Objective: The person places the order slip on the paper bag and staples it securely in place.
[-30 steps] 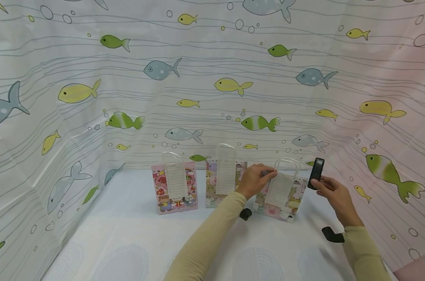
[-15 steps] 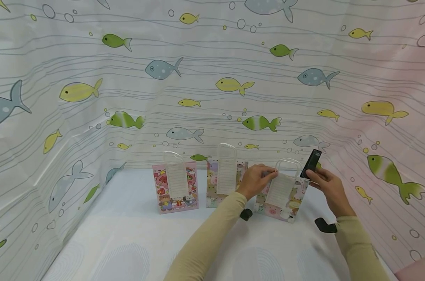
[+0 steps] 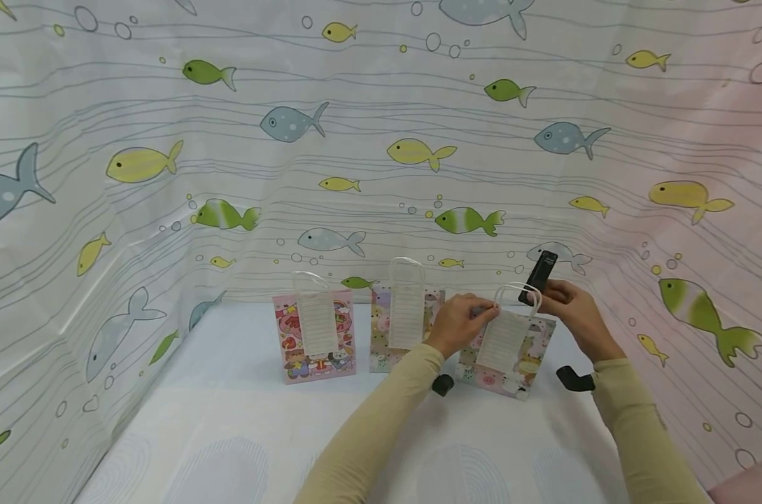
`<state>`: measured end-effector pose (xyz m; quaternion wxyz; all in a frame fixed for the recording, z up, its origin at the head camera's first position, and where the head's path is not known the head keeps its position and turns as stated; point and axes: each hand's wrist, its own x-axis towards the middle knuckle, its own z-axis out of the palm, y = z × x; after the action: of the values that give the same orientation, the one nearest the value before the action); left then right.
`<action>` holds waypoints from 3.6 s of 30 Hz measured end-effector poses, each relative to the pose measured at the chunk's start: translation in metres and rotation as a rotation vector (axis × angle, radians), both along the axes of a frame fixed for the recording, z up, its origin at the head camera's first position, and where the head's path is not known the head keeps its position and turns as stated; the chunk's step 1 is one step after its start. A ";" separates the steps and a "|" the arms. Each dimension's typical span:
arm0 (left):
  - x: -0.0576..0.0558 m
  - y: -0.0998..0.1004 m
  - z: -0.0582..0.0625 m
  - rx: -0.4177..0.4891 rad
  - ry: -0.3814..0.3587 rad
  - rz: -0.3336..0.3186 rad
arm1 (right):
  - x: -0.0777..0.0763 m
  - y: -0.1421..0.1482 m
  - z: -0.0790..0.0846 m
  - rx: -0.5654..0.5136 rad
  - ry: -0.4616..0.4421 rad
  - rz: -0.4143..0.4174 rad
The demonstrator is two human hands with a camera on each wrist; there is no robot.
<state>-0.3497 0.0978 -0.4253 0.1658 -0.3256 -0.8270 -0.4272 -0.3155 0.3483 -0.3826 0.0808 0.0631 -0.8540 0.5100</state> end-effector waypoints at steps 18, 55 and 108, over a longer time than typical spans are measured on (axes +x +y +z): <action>0.000 0.009 -0.001 -0.034 0.056 0.122 | -0.002 -0.016 0.020 0.134 -0.047 0.108; -0.001 0.010 0.001 -0.080 0.082 0.150 | 0.002 -0.030 0.014 0.293 -0.011 0.098; -0.007 0.007 -0.002 -0.048 0.031 0.095 | 0.004 -0.044 -0.009 0.214 0.264 0.022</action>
<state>-0.3563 0.1044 -0.4268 0.1909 -0.2962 -0.8490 -0.3938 -0.3112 0.3047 -0.3921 0.1796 0.1472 -0.8846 0.4045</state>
